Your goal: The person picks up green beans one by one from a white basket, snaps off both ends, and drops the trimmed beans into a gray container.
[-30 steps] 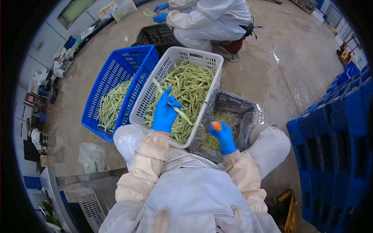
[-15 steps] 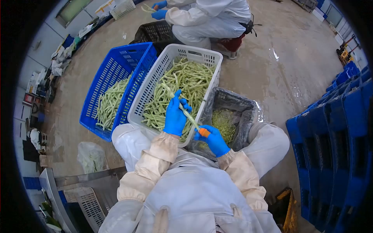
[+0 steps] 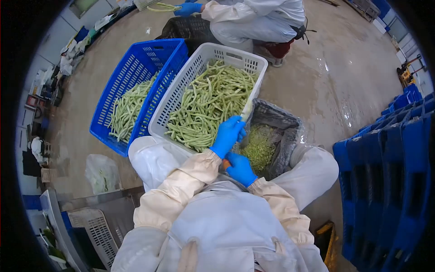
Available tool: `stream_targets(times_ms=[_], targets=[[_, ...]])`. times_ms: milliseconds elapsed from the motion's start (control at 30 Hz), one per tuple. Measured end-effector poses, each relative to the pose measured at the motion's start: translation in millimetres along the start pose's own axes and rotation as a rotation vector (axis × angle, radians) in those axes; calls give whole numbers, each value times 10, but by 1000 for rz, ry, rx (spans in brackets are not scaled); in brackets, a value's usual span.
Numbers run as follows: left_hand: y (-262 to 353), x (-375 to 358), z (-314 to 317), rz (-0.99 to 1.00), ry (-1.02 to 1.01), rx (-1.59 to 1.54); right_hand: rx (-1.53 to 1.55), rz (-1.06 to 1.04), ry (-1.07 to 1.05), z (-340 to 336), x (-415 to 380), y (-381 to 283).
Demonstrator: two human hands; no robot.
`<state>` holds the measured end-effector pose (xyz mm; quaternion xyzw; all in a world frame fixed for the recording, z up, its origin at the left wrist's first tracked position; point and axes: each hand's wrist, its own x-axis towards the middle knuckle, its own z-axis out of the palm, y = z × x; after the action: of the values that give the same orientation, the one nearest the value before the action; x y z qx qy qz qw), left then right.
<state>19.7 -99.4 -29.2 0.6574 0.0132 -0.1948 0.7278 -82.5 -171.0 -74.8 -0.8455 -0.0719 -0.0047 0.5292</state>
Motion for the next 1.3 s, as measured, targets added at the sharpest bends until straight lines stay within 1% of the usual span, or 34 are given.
stream_targets(times_ms=[33, 67, 133, 167, 200, 233, 267, 300, 333, 367, 400, 433, 467, 533, 567, 600, 633, 667, 700, 733, 767, 800, 833, 867, 900, 933, 967, 1000, 1067, 1100, 1133, 1200, 1233, 1300], targets=[[-60, 4, -65, 49, -89, 166, 24, -70, -34, -9, 8, -14], [-117, -3, -141, 48, -80, 158, 21, -70, -45, -47, 39, -35], [-236, -56, -345, 247, -176, 485, 372, 93, 231, -164, 144, -34], [-65, -170, -416, 80, -197, 410, 512, 150, 315, -264, 192, 56], [70, -218, -544, 43, -202, 523, 650, 209, 403, -394, 230, 166], [154, -221, -737, 7, -209, 635, 696, 257, 547, -510, 258, 213], [49, -156, -1081, 159, -117, 513, 740, 307, 692, -617, 274, 238], [-42, -91, -1485, 307, -23, 391, 774, 334, 767, -707, 272, 269], [231, -118, -1803, 396, 131, 682, 808, 363, 840, -768, 268, 316], [442, -108, -2237, 384, 260, 825, 809, 377, 829, -793, 242, 388], [673, -35, -2710, 313, 408, 848, 737, 441, 835, -804, 197, 466], [1022, -144, -2796, 506, 591, 1235, 664, 502, 840, -802, 160, 538], [1125, -56, -3299, 484, 663, 1244, 665, 513, 833, -795, 145, 599], [1575, -56, -3120, 582, 1004, 2055, 567, 625, 722, -762, 123, 731], [1511, 86, -3181, 575, 997, 2060, 498, 626, 670, -718, 100, 812], [1363, 304, -3270, 664, 825, 1968, 496, 635, 667, -655, 46, 947], [1172, 472, -3337, 742, 656, 1864, 128, 514, 585, -587, -21, 1108], [931, 643, -3162, 388, 454, 1500, -234, 382, 486, -549, -33, 1205], [617, 818, -2979, 58, 258, 1112, -404, 406, 393, -591, 61, 889], [24, 936, -3054, 556, -125, 1634, -410, 415, 387, -540, 104, 854], [-128, 985, -2718, 178, -356, 1599, -396, 386, 352, -505, 132, 847], [-549, 1106, -2701, 69, -568, 1756, -383, 359, 319, -475, 155, 838], [-855, 1125, -2659, 88, -591, 1862, -344, 427, 296, -439, 178, 815], [-1140, 1114, -2610, 112, -611, 1968, -356, 437, 299, -410, 194, 787], [-1399, 1131, -2603, 127, -622, 1958, -316, 436, 333, -389, 208, 758], [-1616, 1147, -2638, 154, -537, 1996, -276, 432, 370, -371, 222, 748], [-1696, 1169, -2614, 179, -449, 2032, -255, 413, 381, -355, 240, 751], [-1780, 1179, -2585, 188, -458, 2024, -264, 420, 386, -352, 254, 752], [-1854, 1174, -2549, 98, -452, 2195, -201, 432, 337, -339, 276, 725], [-1820, 1178, -2572, 119, -484, 2178, -230, 436, 295, -329, 278, 718], [-1787, 1194, -2573, 121, -485, 2182, -226, 436, 299, -329, 287, 694], [-1563, 1212, -2529, 99, -363, 2067, -338, 498, 152, -337, 307, 616], [-1436, 1263, -2498, 102, -364, 2078, -328, 498, 159, -335, 308, 594], [-1110, 1406, -2369, 268, 80, 1272, -249, 486, 191, -331, 311, 553]])
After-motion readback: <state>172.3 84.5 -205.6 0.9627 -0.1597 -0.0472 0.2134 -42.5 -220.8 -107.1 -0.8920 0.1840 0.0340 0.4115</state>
